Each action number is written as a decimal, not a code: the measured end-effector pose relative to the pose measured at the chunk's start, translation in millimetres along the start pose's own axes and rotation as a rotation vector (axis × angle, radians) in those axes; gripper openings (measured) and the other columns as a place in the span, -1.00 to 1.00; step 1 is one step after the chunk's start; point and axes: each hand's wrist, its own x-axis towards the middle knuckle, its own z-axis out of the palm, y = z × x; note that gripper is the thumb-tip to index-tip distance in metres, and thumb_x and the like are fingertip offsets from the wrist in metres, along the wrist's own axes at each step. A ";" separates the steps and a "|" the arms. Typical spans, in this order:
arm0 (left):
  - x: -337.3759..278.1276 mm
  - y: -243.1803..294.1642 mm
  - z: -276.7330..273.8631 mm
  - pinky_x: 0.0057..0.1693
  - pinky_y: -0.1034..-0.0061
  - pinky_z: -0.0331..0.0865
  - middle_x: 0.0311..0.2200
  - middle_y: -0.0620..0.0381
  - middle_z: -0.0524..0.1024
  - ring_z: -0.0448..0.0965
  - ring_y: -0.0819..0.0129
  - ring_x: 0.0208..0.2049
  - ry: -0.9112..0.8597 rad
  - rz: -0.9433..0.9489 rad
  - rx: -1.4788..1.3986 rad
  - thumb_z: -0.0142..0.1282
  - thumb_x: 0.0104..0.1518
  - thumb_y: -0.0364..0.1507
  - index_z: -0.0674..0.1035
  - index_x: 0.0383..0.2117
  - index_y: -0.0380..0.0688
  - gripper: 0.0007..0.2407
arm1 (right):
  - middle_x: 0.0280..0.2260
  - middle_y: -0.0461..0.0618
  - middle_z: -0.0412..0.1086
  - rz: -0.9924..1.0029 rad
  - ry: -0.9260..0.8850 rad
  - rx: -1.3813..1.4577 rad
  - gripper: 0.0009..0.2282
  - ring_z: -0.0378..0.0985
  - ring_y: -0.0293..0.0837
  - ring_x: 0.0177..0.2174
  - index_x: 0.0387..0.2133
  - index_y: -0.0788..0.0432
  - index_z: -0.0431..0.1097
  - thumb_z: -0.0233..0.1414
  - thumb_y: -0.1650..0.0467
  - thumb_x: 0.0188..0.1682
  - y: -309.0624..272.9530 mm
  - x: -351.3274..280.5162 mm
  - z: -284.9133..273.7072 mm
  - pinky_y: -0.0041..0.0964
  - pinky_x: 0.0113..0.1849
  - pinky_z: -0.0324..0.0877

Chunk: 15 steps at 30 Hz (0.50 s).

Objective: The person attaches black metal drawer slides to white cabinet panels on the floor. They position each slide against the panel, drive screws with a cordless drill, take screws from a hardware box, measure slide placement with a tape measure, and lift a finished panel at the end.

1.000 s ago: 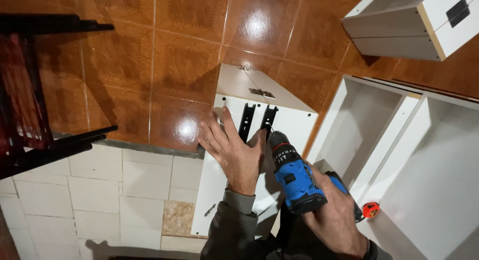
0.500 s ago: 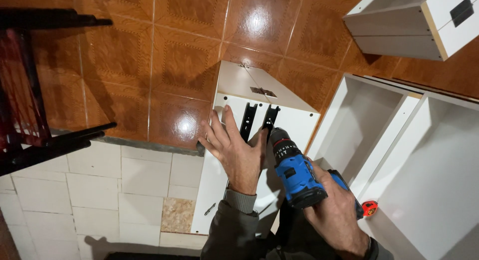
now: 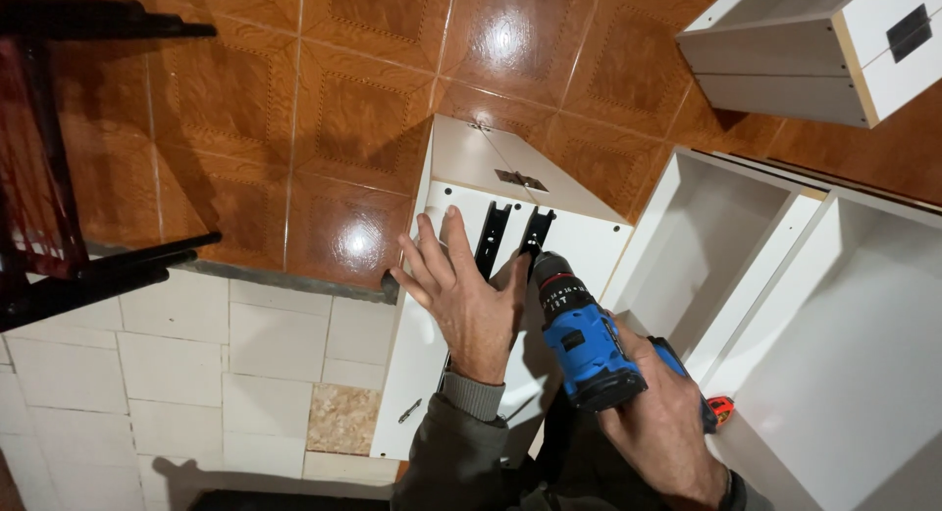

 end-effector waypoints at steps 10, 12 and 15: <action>-1.5 1.1 -1.7 0.40 -0.41 -0.37 0.42 -0.28 -0.05 -0.24 -0.36 0.45 0.007 0.012 -0.014 0.42 -0.03 -0.11 0.19 0.38 -0.13 -0.15 | -0.31 0.25 0.51 0.096 -0.039 0.002 -0.36 0.66 0.14 -0.34 0.13 0.19 0.24 0.20 0.56 -0.33 -5.0 -0.9 -2.9 -0.02 -0.27 0.53; -0.7 1.0 -1.9 0.39 -0.42 -0.38 0.42 -0.29 -0.06 -0.25 -0.37 0.45 0.002 0.011 -0.017 0.43 -0.03 -0.12 0.19 0.38 -0.14 -0.15 | -0.30 0.26 0.51 0.098 -0.022 0.031 -0.37 0.66 0.16 -0.33 0.13 0.19 0.23 0.20 0.55 -0.32 -5.1 -1.1 -3.1 -0.02 -0.27 0.54; -0.9 0.4 -0.2 0.39 -0.42 -0.37 0.41 -0.27 -0.05 -0.24 -0.37 0.45 0.001 0.001 -0.005 0.42 -0.05 -0.12 0.21 0.37 -0.12 -0.16 | -0.28 0.29 0.50 0.110 -0.048 0.022 -0.33 0.65 0.21 -0.33 0.14 0.19 0.20 0.17 0.56 -0.36 -2.8 -3.2 -3.4 -0.01 -0.28 0.54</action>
